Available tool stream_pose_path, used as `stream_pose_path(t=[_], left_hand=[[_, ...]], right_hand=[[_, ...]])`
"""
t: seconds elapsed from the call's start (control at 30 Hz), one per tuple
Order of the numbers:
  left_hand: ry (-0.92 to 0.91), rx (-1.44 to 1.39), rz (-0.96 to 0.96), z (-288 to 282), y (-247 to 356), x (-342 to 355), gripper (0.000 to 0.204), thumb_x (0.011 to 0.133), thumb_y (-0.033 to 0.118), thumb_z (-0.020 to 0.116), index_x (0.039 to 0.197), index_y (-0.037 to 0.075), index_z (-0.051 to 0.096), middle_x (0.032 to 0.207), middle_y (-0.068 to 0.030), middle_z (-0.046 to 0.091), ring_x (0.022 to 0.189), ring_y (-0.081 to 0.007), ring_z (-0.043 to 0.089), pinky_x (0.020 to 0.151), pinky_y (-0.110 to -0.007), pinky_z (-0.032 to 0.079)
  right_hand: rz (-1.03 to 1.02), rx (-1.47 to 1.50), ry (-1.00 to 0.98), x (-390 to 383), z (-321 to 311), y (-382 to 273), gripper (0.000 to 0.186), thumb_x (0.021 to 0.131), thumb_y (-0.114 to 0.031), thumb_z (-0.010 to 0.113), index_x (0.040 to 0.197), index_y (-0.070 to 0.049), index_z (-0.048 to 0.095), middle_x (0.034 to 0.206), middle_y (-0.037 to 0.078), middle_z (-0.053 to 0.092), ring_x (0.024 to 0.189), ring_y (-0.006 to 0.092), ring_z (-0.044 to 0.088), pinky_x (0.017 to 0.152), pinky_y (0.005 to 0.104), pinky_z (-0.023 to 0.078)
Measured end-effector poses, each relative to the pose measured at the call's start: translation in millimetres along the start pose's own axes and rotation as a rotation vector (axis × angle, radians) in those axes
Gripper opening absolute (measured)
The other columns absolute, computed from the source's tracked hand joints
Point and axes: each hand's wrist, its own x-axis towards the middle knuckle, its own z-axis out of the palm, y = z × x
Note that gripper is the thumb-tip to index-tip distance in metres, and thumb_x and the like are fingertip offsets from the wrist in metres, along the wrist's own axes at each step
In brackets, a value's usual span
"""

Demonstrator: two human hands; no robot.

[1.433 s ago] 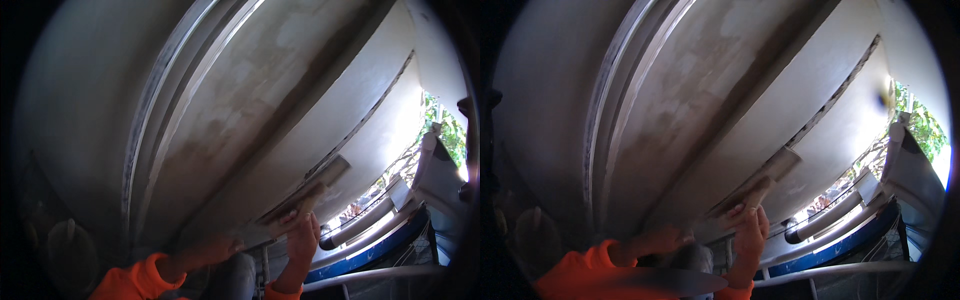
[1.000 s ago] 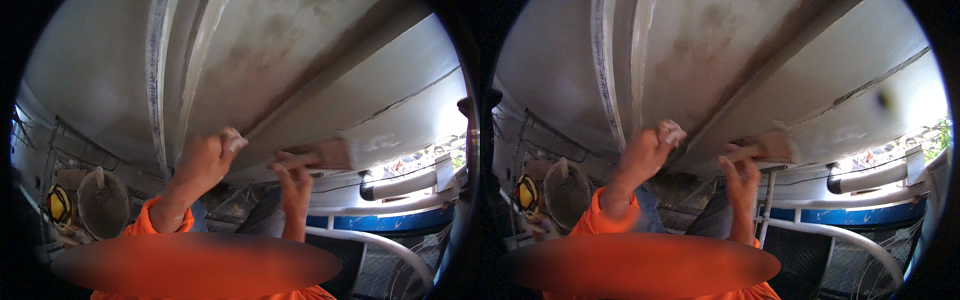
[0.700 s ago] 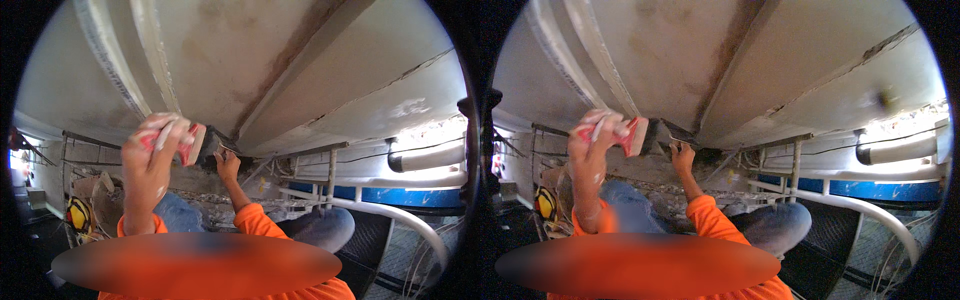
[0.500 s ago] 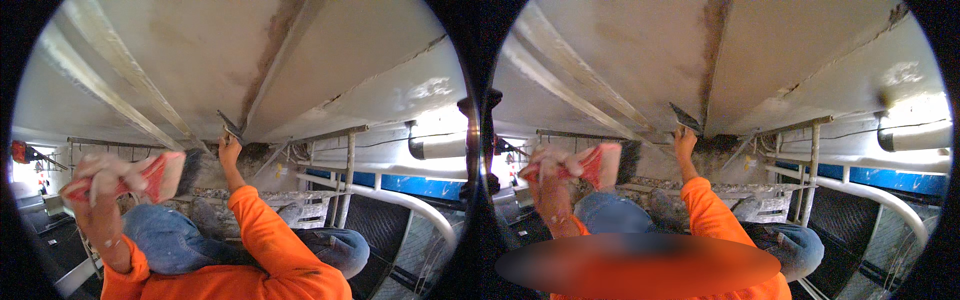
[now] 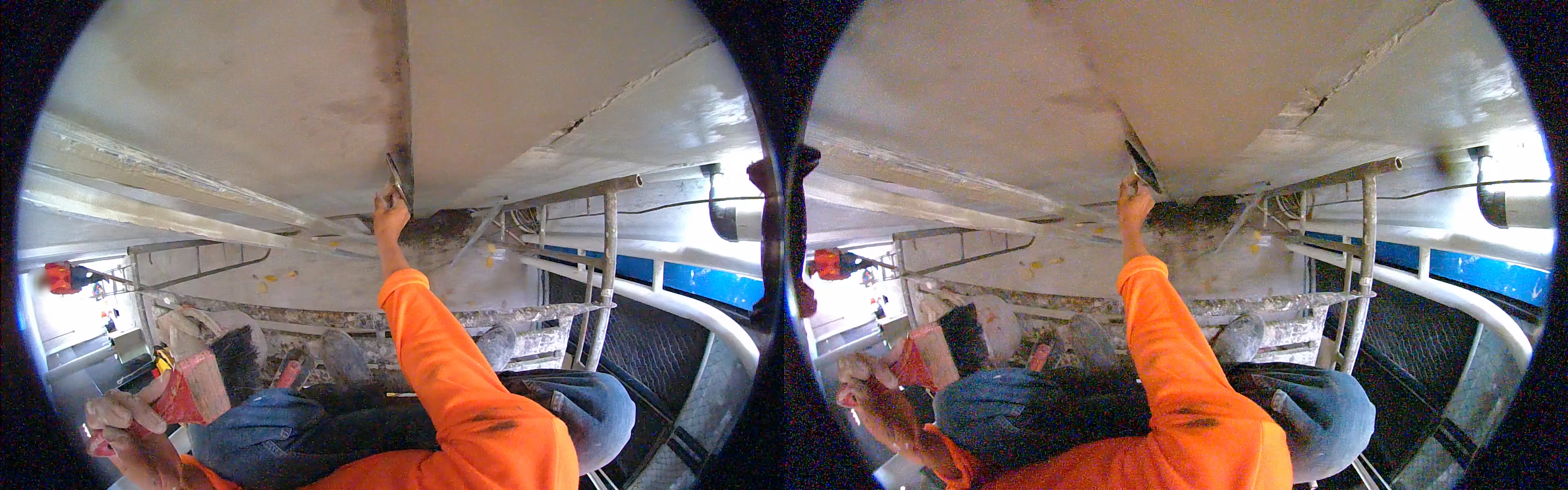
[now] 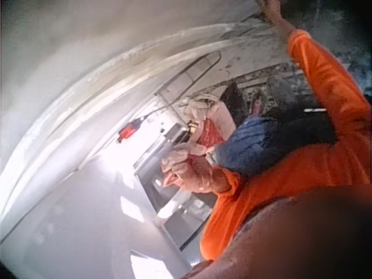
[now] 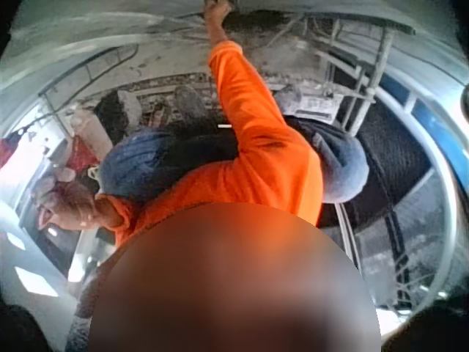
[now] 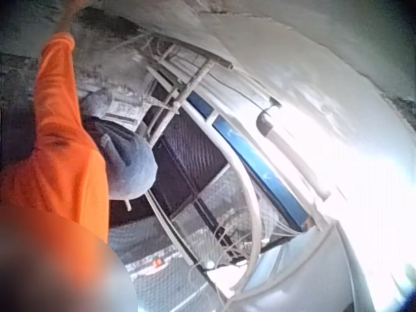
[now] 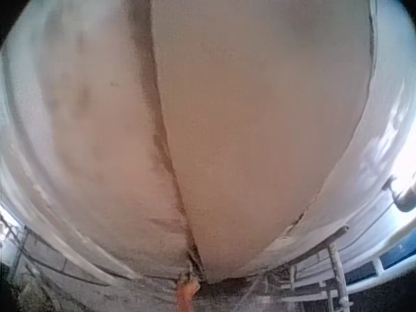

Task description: The person applies plaster to a ceiling using a trowel and a brush. They smooth the plaster along seams and edges, occasionally cleaning the trowel with the brush.

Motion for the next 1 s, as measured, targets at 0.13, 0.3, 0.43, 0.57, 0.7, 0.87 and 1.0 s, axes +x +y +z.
stream_pose_path(t=[0.13, 0.3, 0.43, 0.57, 0.7, 0.87, 1.0], left_hand=[[0.064, 0.124, 0.096, 32, 3, 3, 0.006, 0.098, 0.02, 0.057, 0.103, 0.017, 0.056, 0.102, -0.0053, 0.05, 0.09, -0.0208, 0.047, 0.075, -0.037, 0.043], [0.11, 0.211, 0.187, 61, 5, 12, 0.007, 0.101, 0.024, 0.06, 0.102, 0.018, 0.058, 0.098, -0.0052, 0.051, 0.078, -0.0182, 0.048, 0.069, -0.032, 0.045], [0.133, 0.266, 0.258, 71, 5, 10, 0.01, 0.104, 0.028, 0.062, 0.101, 0.018, 0.059, 0.094, -0.0051, 0.052, 0.069, -0.0161, 0.049, 0.063, -0.029, 0.046], [0.283, 0.323, 0.093, 51, 10, -9, 0.021, 0.104, 0.033, 0.062, 0.105, 0.012, 0.06, 0.099, -0.0074, 0.055, 0.073, -0.0182, 0.053, 0.068, -0.031, 0.048], [0.424, 0.338, -0.058, 2, 7, -24, 0.04, 0.104, 0.04, 0.058, 0.125, 0.005, 0.06, 0.118, -0.0193, 0.061, 0.084, -0.0268, 0.063, 0.071, -0.036, 0.054], [0.595, 0.386, 0.099, -5, -11, -35, 0.041, 0.104, 0.039, 0.06, 0.122, 0.002, 0.061, 0.116, -0.0199, 0.063, 0.081, -0.0228, 0.064, 0.066, -0.031, 0.054], [0.402, 0.379, 0.116, 29, 0, -17, 0.032, 0.104, 0.037, 0.06, 0.111, 0.006, 0.061, 0.107, -0.0128, 0.061, 0.076, -0.0192, 0.059, 0.066, -0.031, 0.051]], right_hand=[[-0.006, 0.047, 0.052, 6, 2, 6, 0.03, 0.081, -0.02, 0.081, 0.102, -0.001, 0.072, 0.094, 0.02, 0.073, 0.09, 0.0414, 0.069, 0.08, 0.048, 0.052], [0.057, -0.022, 0.077, 13, 1, 12, 0.032, 0.081, -0.021, 0.082, 0.107, -0.003, 0.073, 0.095, 0.018, 0.074, 0.09, 0.0413, 0.069, 0.082, 0.0478, 0.052], [0.097, 0.016, 0.03, 17, 0, 17, 0.034, 0.082, -0.021, 0.082, 0.108, -0.003, 0.073, 0.099, 0.018, 0.075, 0.094, 0.041, 0.07, 0.086, 0.0468, 0.053], [0.132, -0.004, 0.01, 20, 0, 18, 0.033, 0.082, -0.021, 0.082, 0.108, -0.003, 0.073, 0.1, 0.018, 0.075, 0.095, 0.041, 0.07, 0.087, 0.0465, 0.053], [0.089, 0.031, 0.019, 21, 0, 17, 0.036, 0.08, -0.02, 0.083, 0.107, 0.001, 0.072, 0.098, 0.024, 0.073, 0.095, 0.0453, 0.068, 0.087, 0.0455, 0.053], [0.047, -0.001, 0.019, 22, 3, 22, 0.034, 0.079, -0.018, 0.082, 0.105, 0.002, 0.072, 0.095, 0.024, 0.072, 0.092, 0.0455, 0.068, 0.083, 0.0459, 0.053], [0.007, 0.068, 0.037, 23, 6, 24, 0.031, 0.078, -0.014, 0.082, 0.103, 0.002, 0.071, 0.094, 0.023, 0.072, 0.091, 0.0426, 0.069, 0.083, 0.0451, 0.053]])
